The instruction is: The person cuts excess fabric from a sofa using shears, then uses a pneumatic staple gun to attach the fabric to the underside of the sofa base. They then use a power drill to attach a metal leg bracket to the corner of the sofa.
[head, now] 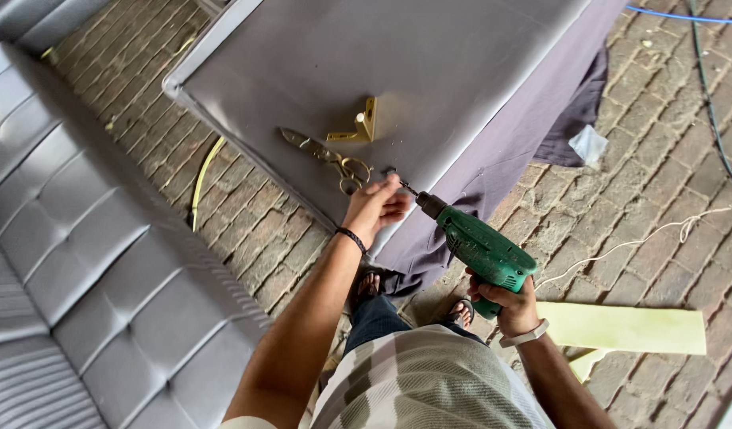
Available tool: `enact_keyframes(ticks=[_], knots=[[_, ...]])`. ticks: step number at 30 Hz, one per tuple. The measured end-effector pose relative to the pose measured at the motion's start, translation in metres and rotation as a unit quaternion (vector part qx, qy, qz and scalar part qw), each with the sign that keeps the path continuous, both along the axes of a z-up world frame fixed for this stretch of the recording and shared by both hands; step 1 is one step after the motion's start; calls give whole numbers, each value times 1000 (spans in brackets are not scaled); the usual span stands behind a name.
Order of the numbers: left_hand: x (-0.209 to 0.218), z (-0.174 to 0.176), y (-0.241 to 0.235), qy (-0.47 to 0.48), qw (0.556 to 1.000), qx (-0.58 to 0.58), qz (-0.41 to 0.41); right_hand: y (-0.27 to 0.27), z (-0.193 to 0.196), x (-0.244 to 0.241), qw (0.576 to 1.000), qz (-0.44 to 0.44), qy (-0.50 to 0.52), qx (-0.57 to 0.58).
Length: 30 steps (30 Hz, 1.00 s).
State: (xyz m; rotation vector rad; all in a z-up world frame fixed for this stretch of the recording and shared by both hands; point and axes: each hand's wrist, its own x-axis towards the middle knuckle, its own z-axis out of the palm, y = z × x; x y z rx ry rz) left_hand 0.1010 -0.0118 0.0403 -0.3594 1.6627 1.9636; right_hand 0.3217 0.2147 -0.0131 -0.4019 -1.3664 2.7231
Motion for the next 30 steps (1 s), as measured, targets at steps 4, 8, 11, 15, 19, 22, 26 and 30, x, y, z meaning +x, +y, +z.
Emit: enact_keyframes(ticks=[4, 8, 11, 15, 19, 22, 26, 30], knots=[[-59, -16, -35, 166, 972, -164, 16, -22, 5, -13, 998, -66, -4, 0], [-139, -35, -65, 489, 740, -457, -65, -59, 8, -21, 990, -133, -7, -46], [-184, -52, -67, 558, 647, -500, -143, -85, 11, -20, 986, -155, 15, -62], [-217, -53, -67, 494, 656, -516, -243, -120, 17, -2, 965, -243, 13, -94], [-223, -21, -54, 519, 661, -464, -281, -136, 14, 35, 953, -299, -12, -40], [-196, 7, -37, 666, 590, -285, -356, -146, 7, 67, 939, -336, -2, -66], [-111, 16, -6, 695, 394, -183, -573, -144, 3, 98, 921, -381, 7, -83], [-39, -1, 9, 606, 298, -161, -720, -133, -3, 136, 923, -371, -16, -98]])
